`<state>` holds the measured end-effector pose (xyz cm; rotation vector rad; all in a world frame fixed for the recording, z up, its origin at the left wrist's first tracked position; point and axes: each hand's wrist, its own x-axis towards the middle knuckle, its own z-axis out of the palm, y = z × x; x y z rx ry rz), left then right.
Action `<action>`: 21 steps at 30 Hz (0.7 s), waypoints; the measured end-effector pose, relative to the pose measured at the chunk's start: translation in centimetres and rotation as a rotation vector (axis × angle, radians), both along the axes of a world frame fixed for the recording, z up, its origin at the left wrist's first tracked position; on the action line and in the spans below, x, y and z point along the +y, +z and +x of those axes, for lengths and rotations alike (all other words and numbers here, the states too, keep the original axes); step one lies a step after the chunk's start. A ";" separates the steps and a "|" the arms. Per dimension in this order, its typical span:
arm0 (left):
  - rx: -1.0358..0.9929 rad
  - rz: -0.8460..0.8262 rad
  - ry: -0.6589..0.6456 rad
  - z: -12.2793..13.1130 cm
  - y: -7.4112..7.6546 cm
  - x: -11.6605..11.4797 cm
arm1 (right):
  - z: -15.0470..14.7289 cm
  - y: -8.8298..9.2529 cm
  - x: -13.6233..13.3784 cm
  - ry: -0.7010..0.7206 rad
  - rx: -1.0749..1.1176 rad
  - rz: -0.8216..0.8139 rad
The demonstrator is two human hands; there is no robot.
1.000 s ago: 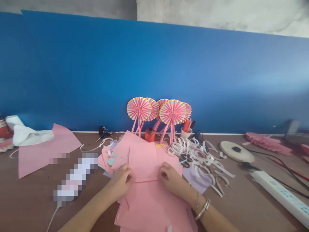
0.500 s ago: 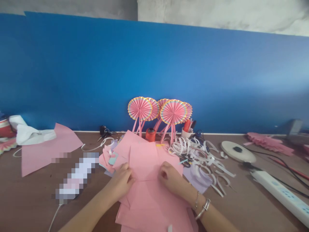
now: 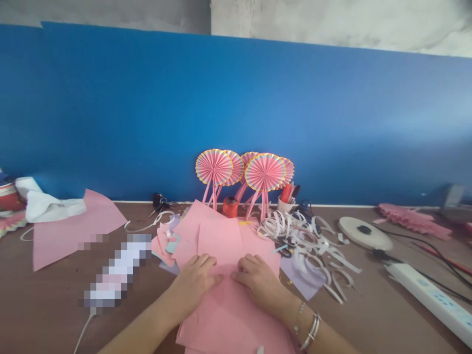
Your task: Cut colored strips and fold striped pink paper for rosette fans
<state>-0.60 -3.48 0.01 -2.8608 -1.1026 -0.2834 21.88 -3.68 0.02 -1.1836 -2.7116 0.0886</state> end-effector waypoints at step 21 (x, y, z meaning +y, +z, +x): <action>-0.478 0.195 0.144 -1.7 1.1 0.1 | 0.9 0.0 0.4 -0.077 0.055 0.151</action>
